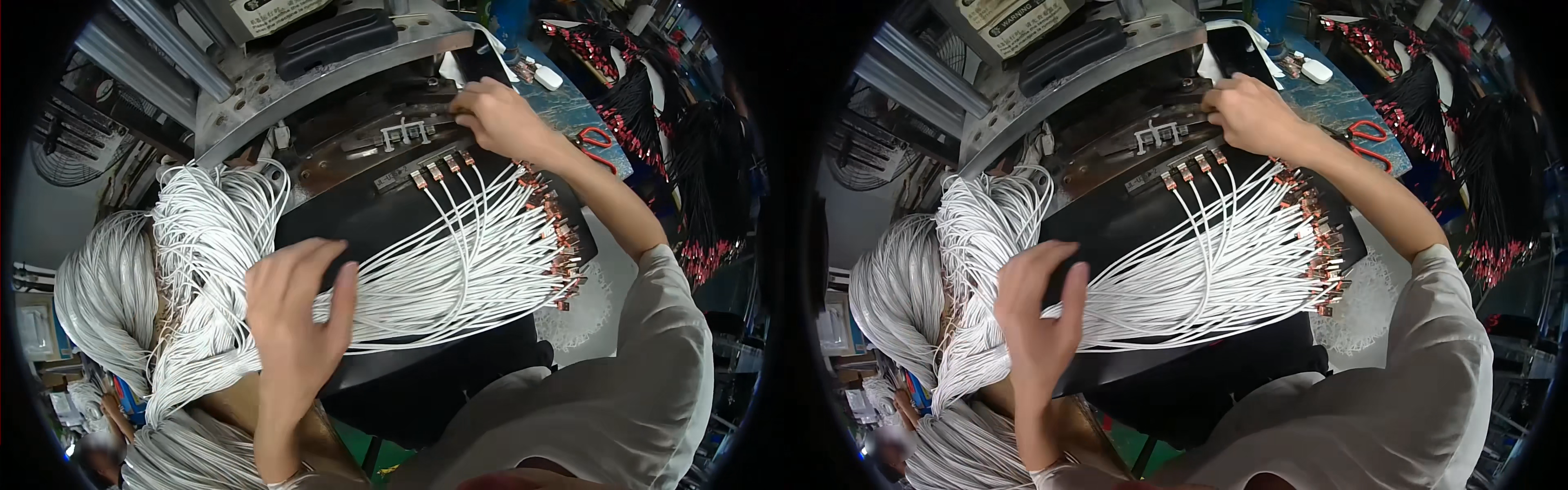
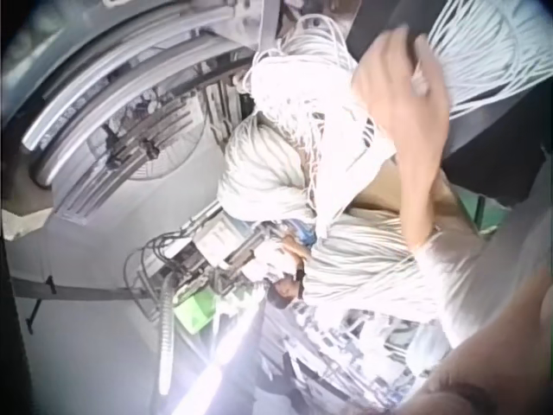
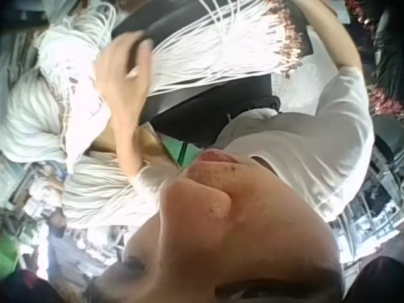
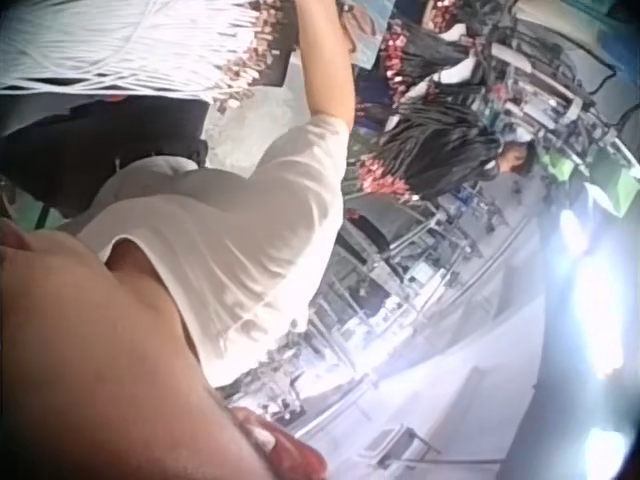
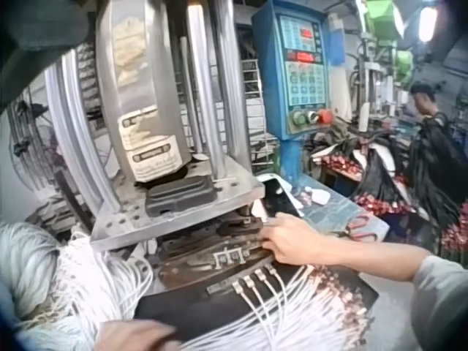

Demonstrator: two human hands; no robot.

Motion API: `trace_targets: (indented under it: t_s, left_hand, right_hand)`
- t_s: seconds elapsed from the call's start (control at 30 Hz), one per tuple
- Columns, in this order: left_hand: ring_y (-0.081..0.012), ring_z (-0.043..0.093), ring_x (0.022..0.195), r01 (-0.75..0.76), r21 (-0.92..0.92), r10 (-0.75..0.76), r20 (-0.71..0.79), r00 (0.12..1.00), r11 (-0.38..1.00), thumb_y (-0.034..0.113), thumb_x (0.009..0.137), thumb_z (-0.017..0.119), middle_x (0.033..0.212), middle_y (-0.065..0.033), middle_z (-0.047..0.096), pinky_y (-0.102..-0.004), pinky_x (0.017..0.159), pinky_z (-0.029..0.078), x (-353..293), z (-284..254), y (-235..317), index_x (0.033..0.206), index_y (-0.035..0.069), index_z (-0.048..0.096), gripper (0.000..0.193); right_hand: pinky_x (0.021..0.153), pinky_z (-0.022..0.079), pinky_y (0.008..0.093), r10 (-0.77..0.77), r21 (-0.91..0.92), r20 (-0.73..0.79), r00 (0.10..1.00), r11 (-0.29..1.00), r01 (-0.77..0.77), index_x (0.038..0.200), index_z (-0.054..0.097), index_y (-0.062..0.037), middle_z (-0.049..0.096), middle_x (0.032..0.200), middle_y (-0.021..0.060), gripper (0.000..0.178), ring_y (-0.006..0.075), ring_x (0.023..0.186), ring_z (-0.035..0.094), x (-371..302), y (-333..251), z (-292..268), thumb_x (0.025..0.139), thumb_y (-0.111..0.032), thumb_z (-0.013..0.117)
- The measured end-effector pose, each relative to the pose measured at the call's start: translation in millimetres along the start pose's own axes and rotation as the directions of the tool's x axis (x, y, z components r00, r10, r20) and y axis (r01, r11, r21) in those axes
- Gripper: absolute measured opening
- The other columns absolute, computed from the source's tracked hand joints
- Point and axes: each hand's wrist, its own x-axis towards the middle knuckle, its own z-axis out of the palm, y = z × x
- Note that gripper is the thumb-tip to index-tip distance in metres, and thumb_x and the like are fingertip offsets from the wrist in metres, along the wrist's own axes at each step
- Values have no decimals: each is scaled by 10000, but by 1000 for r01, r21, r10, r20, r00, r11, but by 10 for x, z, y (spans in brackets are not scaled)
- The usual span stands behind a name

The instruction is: Manually inserting terminal ends of wire bundles into a processing machine.

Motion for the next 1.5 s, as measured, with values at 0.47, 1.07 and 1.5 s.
trace_targets:
  t_s: [0.47, 1.07, 1.5]
  left_hand:
    - [-298, 605, 928, -153, -131, 164, 77, 983, 979, 291, 869, 717, 992, -128, 639, -415, 810, 450, 283, 1061, 565, 991, 15, 689, 303]
    - [-404, 662, 772, -89, 56, 87, 48, 995, 994, 255, 928, 590, 787, -211, 679, -482, 752, 542, 1244, 1293, -451, 784, -29, 671, 329]
    - [-396, 698, 818, 135, 277, -195, 203, 960, 951, 391, 935, 593, 839, -200, 709, -466, 750, 564, 1302, 1259, -642, 936, 11, 693, 393]
  right_hand:
    - [807, 502, 376, 19, 197, 518, 855, 970, -141, 1056, 665, 10, 667, 998, 125, 204, 261, 911, 654, -132, 91, -429, 892, -111, 683]
    - [811, 492, 449, -216, -69, -153, 964, 976, 207, 1058, 641, -50, 651, 1032, 162, 254, 336, 916, 618, 1554, 787, 1133, 874, -216, 587]
    - [853, 488, 440, -401, -105, -204, 893, 916, 387, 1083, 648, -43, 660, 1048, 178, 259, 346, 969, 616, 1471, 742, 1083, 900, -209, 574]
